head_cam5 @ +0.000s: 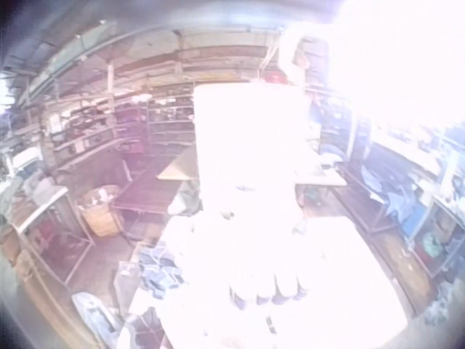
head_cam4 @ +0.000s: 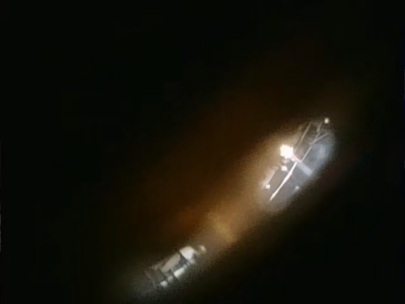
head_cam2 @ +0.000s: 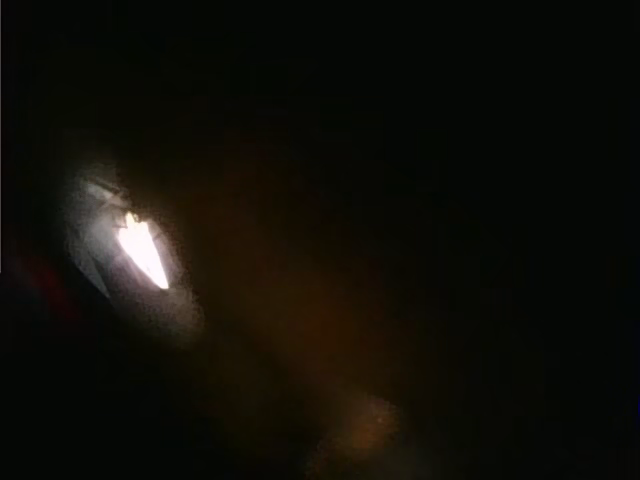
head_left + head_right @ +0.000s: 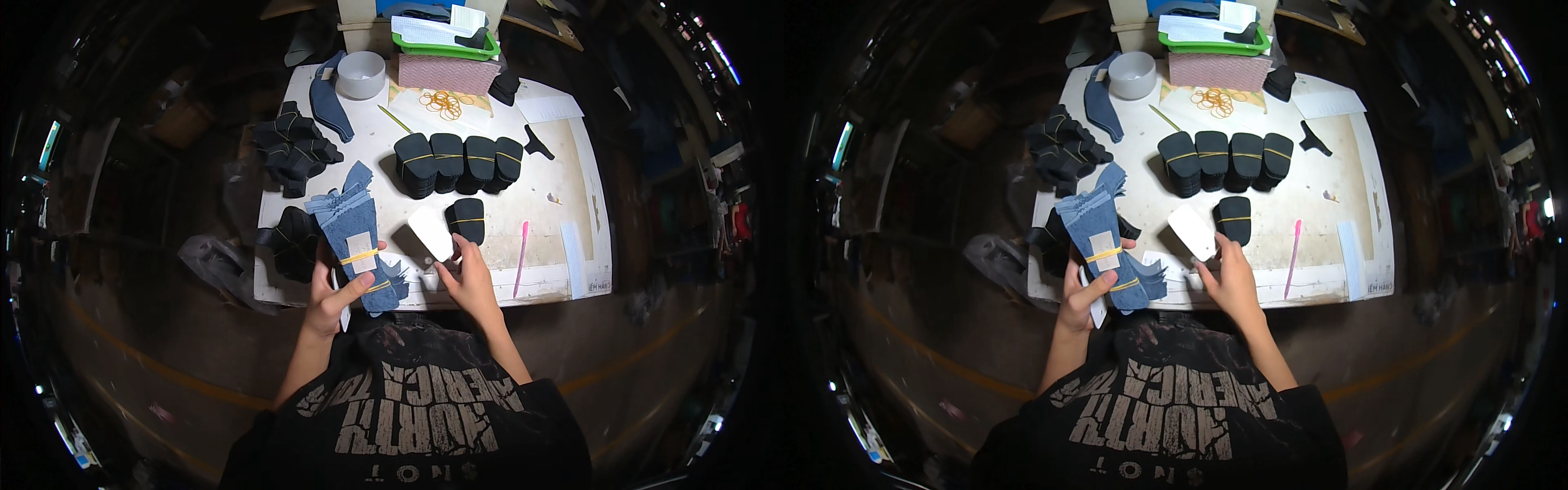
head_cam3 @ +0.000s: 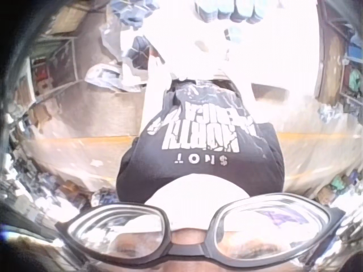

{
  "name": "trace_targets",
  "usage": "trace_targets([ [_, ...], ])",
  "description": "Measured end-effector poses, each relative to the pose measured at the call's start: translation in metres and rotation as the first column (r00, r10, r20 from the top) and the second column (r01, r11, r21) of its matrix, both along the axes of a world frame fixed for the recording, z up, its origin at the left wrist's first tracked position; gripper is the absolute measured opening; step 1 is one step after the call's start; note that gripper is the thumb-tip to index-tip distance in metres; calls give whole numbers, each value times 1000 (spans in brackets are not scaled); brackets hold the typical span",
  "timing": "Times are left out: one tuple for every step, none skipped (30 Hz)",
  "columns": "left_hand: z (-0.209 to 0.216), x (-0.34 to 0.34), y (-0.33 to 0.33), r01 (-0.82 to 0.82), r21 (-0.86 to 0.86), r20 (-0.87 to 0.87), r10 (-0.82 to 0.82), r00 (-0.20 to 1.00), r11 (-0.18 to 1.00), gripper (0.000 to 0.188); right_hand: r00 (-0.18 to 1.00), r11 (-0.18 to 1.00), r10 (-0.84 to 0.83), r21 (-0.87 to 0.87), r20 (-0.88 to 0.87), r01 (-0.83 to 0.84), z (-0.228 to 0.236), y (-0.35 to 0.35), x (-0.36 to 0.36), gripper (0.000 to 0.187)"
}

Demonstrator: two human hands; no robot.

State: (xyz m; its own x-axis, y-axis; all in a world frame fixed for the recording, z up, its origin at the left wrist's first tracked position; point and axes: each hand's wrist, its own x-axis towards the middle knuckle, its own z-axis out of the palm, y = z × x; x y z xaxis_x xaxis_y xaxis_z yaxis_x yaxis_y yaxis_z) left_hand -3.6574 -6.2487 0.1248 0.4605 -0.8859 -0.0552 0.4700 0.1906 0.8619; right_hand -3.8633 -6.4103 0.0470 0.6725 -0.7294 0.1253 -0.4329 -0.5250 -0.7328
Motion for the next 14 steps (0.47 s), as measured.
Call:
trace_targets([
  [2,-1,1,-5,9,41,5,999,1000,71,991,997,-14,-78,-132,4,-6,-1,-2,63],
  [3,-1,2,-13,19,86,11,996,1000,71,988,999,24,29,-152,-19,-12,-1,-5,67],
  [5,-1,2,-16,12,108,14,994,1000,73,989,996,87,41,-119,-83,-17,-1,-5,67],
  [6,-1,3,-17,7,134,16,991,1000,74,985,989,143,61,-94,-137,-22,0,-4,67],
  [7,-2,4,-15,4,159,14,987,1000,75,978,979,192,91,-78,-185,-27,0,-1,67],
  [8,-3,4,-26,17,166,23,986,1000,77,962,969,247,29,-115,-246,-31,-1,3,69],
  [9,-3,4,-26,15,180,22,983,1000,77,957,963,265,-15,-118,-269,-35,-1,7,70],
  [9,-3,3,-24,12,195,21,981,1000,77,951,957,277,-50,-137,-286,-38,0,12,70],
  [10,-3,2,-24,6,214,22,977,1000,77,946,946,294,-101,-134,-308,-41,0,17,70],
  [10,-4,1,-30,2,224,29,974,1000,78,941,944,290,-107,-171,-311,-44,-1,22,73],
  [10,-5,0,-39,-5,239,39,970,999,78,931,936,301,-121,-207,-330,-47,-2,25,73],
  [9,-6,0,-49,-12,258,50,965,999,79,920,925,315,-140,-233,-352,-49,-3,28,74],
  [10,-6,-1,-54,-25,297,59,953,998,79,907,914,328,-153,-264,-375,-50,-4,30,74],
  [10,-5,-1,-60,-40,341,70,937,997,80,906,910,336,-159,-259,-383,-52,-5,31,74],
])
